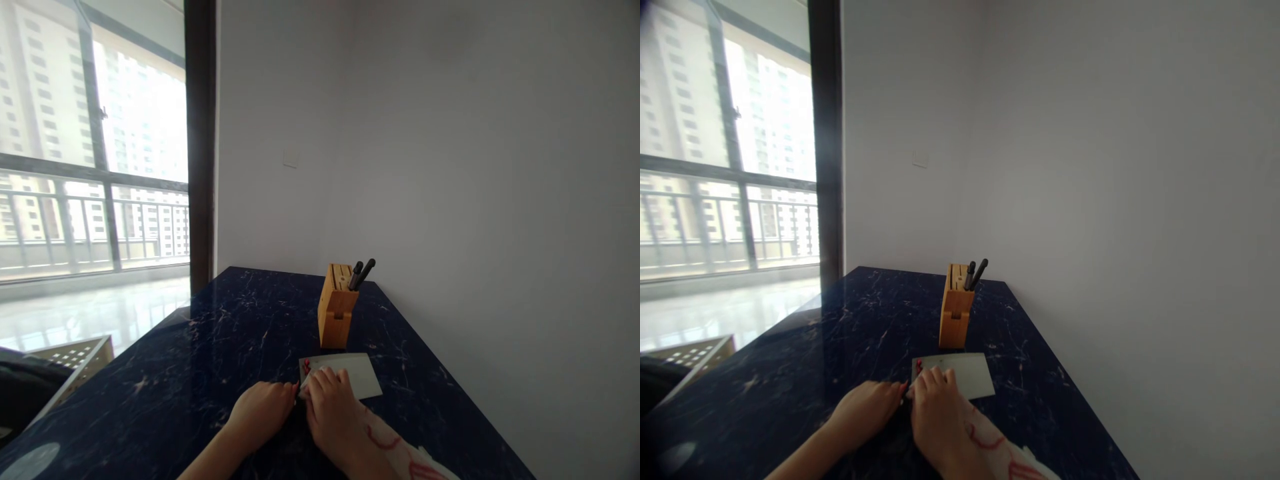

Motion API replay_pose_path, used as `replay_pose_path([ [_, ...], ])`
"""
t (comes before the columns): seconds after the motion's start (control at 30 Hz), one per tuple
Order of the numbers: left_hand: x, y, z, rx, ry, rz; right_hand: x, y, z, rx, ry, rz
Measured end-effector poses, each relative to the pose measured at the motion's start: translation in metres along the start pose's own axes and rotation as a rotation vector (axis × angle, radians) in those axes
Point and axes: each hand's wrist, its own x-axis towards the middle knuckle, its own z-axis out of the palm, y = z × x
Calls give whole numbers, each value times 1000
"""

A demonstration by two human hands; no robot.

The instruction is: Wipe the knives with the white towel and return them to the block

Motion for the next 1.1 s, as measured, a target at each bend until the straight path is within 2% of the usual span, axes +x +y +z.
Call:
replay_pose_path([
  [0.27, -1, 3, -1, 32, 16, -24, 1, 0, -1, 16, 10, 38],
  [0.53, 0, 1, 0, 18, 9, -57, 1, 4, 4, 135, 62, 193],
  [0.83, -1, 1, 2, 20, -3, -51, -1, 2, -4, 117, 18, 95],
  [1.0, 0, 5, -2, 18, -8, -83, 1, 10, -2, 105, 65, 190],
  [1.1, 0, 6, -3, 13, -25, -88, 1, 10, 2, 129, 64, 165],
])
